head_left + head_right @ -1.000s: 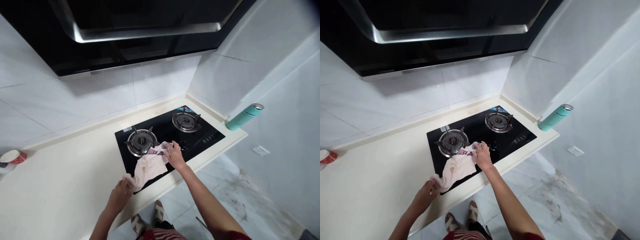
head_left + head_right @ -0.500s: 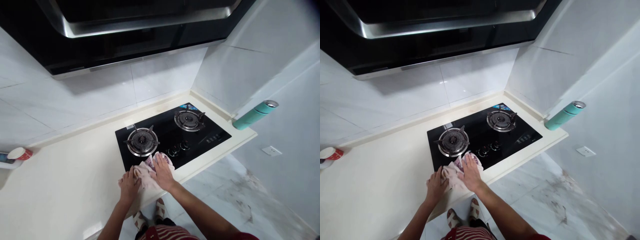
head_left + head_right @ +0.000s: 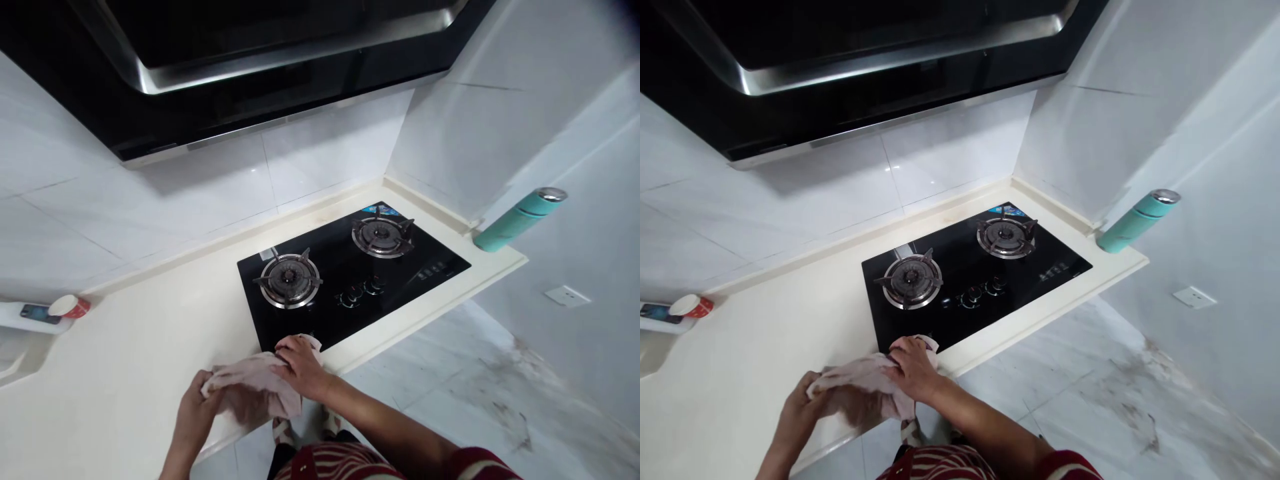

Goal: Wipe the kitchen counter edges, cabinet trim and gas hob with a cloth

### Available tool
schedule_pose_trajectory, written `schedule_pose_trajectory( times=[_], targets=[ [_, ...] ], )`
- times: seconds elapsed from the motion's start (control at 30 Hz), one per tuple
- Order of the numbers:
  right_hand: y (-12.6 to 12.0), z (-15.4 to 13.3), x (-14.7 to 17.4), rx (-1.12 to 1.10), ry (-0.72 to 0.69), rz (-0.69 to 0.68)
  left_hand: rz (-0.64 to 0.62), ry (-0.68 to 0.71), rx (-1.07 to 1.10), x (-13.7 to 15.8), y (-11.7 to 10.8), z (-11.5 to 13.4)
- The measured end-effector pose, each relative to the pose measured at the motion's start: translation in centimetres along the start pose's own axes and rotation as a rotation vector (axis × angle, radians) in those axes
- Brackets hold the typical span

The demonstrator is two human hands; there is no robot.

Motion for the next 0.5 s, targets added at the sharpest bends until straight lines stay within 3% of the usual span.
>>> schedule_pose_trajectory(
  times=[0.17, 0.33, 0.4, 0.5],
  targets=[
    [-1.8, -5.4, -4.2, -0.381, 0.234, -0.001, 0.085, -0.194, 0.356, -1.2, -3.6, 6.4],
    [-0.1, -10.7, -5.9, -0.46, 0.138, 0.048, 0.09, -0.205, 0.603, -2.6, -7.9, 12.2],
    [0.3, -11.1, -6.3, -0.455, 0.142, 0.135, 0.01, -0.188, 0.691, -2.6, -7.4, 13.7],
    [-0.7, -9.0, -6.2, -0.518, 0.254, 0.332, -0.203, -0.219, 0.753, -1.4, -2.5, 14.1]
  ],
)
Point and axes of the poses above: each hand's wrist, its own x-axis away from the middle knuckle, its own y-axis out of the palm, z = x × y, the point moved 5 cm from there along -x, towards the middle knuckle, and after that the axes turned 15 degrees about z, right-handed, at the moved point
